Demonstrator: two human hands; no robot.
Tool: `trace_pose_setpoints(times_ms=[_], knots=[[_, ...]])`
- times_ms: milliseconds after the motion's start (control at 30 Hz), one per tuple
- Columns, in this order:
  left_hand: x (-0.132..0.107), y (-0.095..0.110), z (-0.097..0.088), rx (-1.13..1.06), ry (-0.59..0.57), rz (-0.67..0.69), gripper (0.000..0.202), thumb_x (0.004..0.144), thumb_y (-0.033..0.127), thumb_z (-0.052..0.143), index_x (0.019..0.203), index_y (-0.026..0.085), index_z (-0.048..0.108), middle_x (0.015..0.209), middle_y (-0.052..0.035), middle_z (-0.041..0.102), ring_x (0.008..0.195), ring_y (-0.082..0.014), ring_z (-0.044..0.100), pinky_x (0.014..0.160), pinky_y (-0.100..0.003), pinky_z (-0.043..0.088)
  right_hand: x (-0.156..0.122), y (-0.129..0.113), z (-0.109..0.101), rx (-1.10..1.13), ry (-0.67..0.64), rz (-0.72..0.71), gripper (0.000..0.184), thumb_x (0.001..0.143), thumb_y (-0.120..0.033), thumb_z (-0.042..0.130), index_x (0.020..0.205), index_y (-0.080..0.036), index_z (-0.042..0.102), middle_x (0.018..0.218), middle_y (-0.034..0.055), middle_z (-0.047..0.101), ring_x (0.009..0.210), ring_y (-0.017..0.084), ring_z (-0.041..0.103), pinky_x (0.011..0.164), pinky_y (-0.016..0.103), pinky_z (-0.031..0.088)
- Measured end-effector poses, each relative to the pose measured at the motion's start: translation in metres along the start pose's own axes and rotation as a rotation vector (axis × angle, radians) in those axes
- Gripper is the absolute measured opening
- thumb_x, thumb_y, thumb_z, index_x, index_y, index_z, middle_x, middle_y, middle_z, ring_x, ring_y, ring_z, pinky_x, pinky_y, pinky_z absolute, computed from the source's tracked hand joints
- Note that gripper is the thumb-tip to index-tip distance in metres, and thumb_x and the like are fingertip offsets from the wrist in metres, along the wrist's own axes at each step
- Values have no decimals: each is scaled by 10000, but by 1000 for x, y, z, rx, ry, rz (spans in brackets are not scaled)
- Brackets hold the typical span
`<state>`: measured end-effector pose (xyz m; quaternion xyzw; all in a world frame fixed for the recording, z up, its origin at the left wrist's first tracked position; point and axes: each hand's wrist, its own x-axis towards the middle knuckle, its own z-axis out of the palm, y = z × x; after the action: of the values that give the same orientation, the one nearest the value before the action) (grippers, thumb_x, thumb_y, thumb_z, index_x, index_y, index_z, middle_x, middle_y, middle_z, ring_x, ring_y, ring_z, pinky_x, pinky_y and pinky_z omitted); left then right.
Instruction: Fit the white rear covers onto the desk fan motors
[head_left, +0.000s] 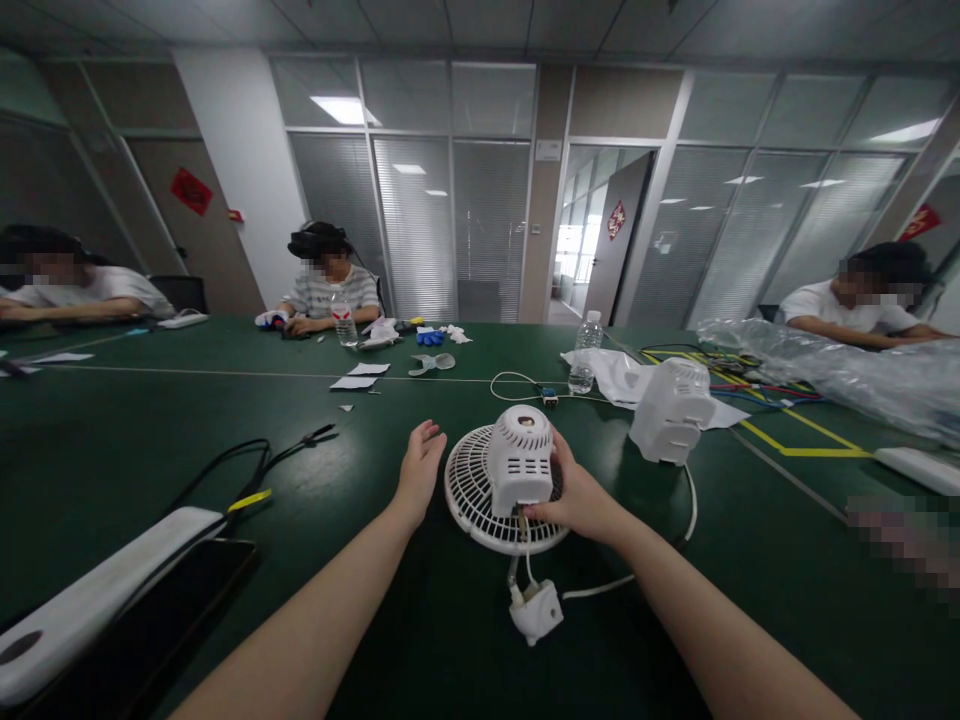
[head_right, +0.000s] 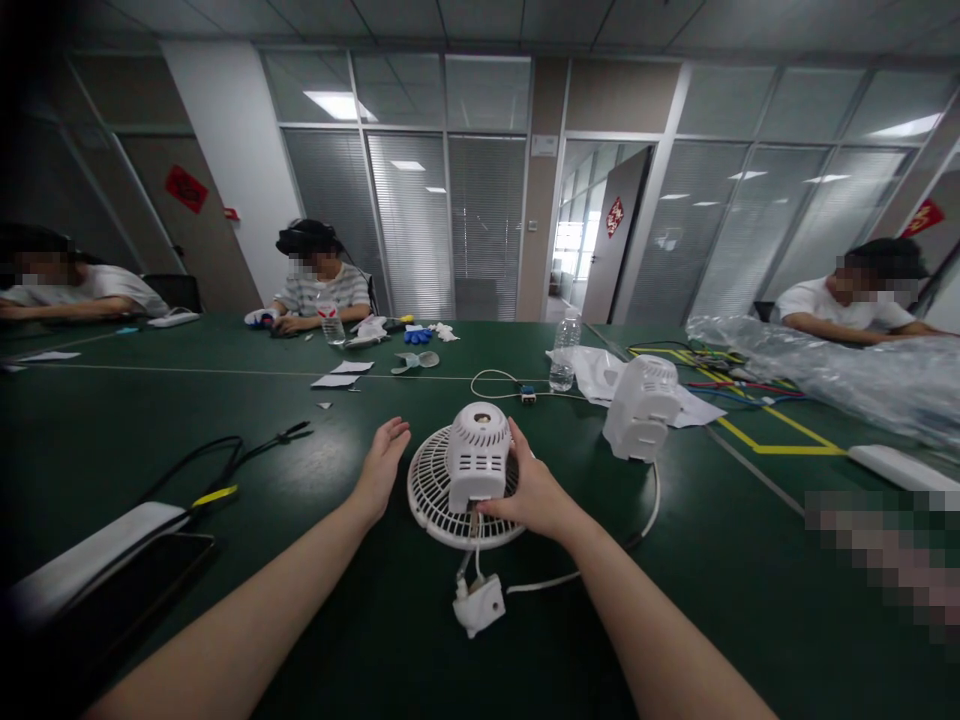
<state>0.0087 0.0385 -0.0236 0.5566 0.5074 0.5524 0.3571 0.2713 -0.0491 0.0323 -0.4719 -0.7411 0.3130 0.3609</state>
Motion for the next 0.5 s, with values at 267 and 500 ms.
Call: trace_pose_setpoints(times_ms=[267, 500], knots=[[3, -3, 0, -73, 28, -44, 494, 938, 437, 514, 1370, 231, 389, 1403, -129, 498, 1299, -260, 489, 1090, -448, 376, -16, -5, -13, -46, 25, -27, 1149, 645, -309, 818, 1521, -244, 78, 1416, 134, 507, 1314, 313, 480, 1134, 514, 312], [5, -5, -2, -123, 5, -80, 475, 937, 397, 538, 1370, 257, 402, 1404, -111, 501, 1289, -262, 497, 1086, -432, 380, -78, 2, -61, -187, 105, 182, 1062, 652, -433, 782, 1486, -247, 150, 1376, 153, 532, 1271, 368, 516, 1108, 512, 371]])
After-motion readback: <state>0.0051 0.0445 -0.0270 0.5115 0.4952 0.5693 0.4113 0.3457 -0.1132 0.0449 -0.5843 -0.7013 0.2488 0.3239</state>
